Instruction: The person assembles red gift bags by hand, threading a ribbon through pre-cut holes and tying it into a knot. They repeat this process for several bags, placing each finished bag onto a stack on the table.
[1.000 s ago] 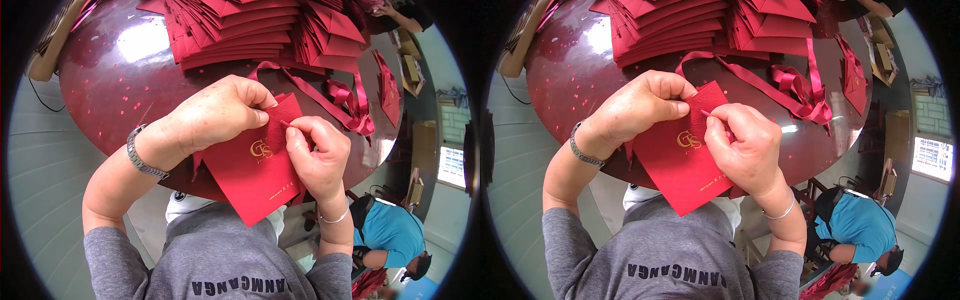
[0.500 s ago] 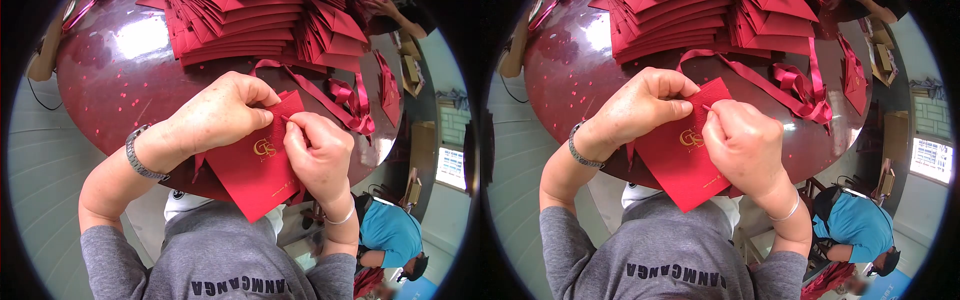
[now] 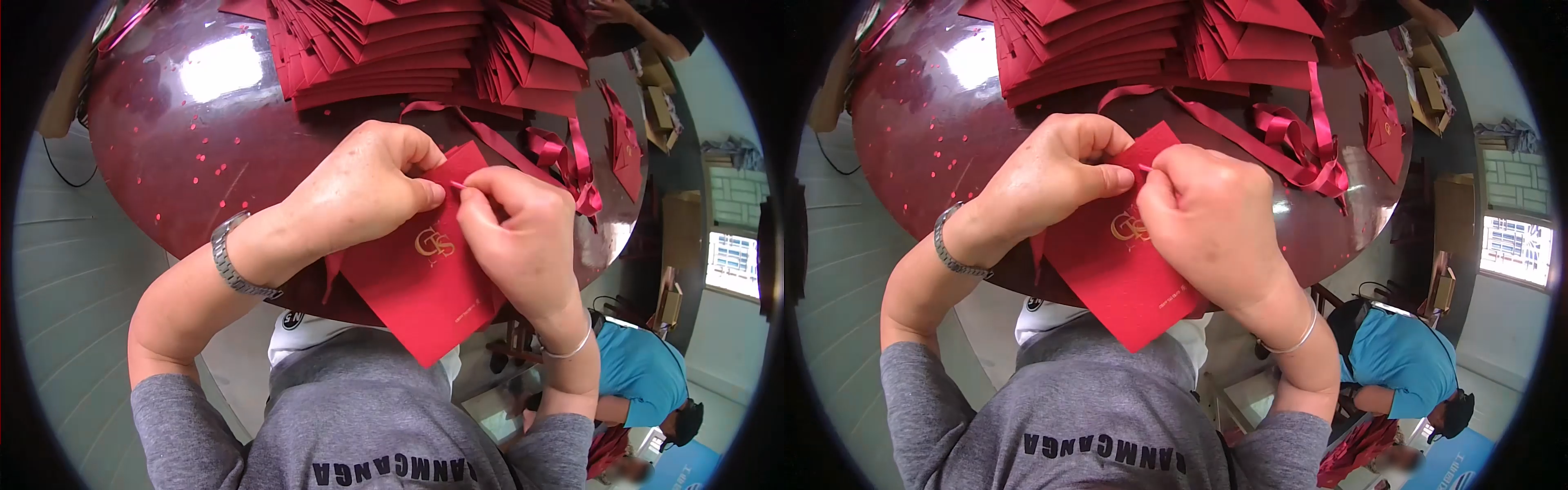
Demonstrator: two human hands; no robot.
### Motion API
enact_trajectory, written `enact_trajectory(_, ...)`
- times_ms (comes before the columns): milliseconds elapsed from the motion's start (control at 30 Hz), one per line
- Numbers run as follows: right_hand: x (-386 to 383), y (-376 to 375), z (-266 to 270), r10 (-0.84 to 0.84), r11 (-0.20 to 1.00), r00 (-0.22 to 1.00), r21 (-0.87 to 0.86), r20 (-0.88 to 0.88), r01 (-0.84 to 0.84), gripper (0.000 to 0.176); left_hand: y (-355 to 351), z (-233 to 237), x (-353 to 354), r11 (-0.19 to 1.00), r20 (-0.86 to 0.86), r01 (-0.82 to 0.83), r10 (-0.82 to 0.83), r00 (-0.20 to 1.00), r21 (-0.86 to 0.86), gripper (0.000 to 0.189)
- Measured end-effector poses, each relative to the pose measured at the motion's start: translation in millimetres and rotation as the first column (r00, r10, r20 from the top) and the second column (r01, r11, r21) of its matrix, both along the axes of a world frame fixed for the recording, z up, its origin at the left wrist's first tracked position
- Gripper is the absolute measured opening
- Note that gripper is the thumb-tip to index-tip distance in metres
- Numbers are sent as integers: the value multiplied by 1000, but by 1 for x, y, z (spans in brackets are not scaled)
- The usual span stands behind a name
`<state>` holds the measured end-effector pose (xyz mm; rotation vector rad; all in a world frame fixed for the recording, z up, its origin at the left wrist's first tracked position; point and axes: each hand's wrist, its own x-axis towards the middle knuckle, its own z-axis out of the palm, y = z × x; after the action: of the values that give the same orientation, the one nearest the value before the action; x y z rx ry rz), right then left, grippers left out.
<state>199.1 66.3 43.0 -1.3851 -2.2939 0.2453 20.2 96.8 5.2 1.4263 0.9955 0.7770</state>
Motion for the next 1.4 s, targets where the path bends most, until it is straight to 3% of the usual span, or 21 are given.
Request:
enact_trajectory(67, 0, -6, 0, -76, 996, 972, -71, -221, 61, 6, 2, -4, 0, 988, 83, 40, -28, 996, -148, 19)
enact_trajectory(133, 3, -9, -2, -92, 993, 973, -95, -211, 73, 5, 1, -2, -1, 984, 80, 45, -31, 996, -173, 18)
enact_trajectory(200, 8, -10, -12, -156, 969, 935, -233, -319, 83, 6, 1, 1, -2, 979, 78, 48, -33, 996, -200, 17)
enact_trajectory(300, 13, -8, -15, -126, 965, 931, -260, -341, 35, 7, 4, 2, -3, 968, 24, 107, -105, 994, -229, 12)
enact_trajectory(500, 17, -4, -22, -169, 942, 902, -335, -397, 29, 8, 9, -5, -5, 953, 121, 126, -96, 988, -275, 13)
enact_trajectory(567, 17, -4, -24, -207, 926, 887, -374, -413, 41, 8, 11, -10, -6, 964, 74, 124, -109, 991, -236, 25)
enact_trajectory(700, 18, -4, -24, -219, 919, 874, -393, -434, 35, 8, 13, -2, -7, 969, -2, 147, -150, 989, -200, 24)
enact_trajectory(767, 19, -4, -24, -219, 917, 867, -399, -447, 26, 8, 13, 7, -6, 953, -65, 151, -174, 983, -261, 16)
enact_trajectory(967, 20, -4, -25, -218, 911, 866, -413, -450, 15, 8, 16, 6, -9, 942, -29, 229, -243, 970, -245, 16)
enact_trajectory(1400, 23, -3, -32, -237, 879, 809, -474, -538, -57, 10, 13, -4, -7, 952, 71, 153, -139, 988, -266, 25)
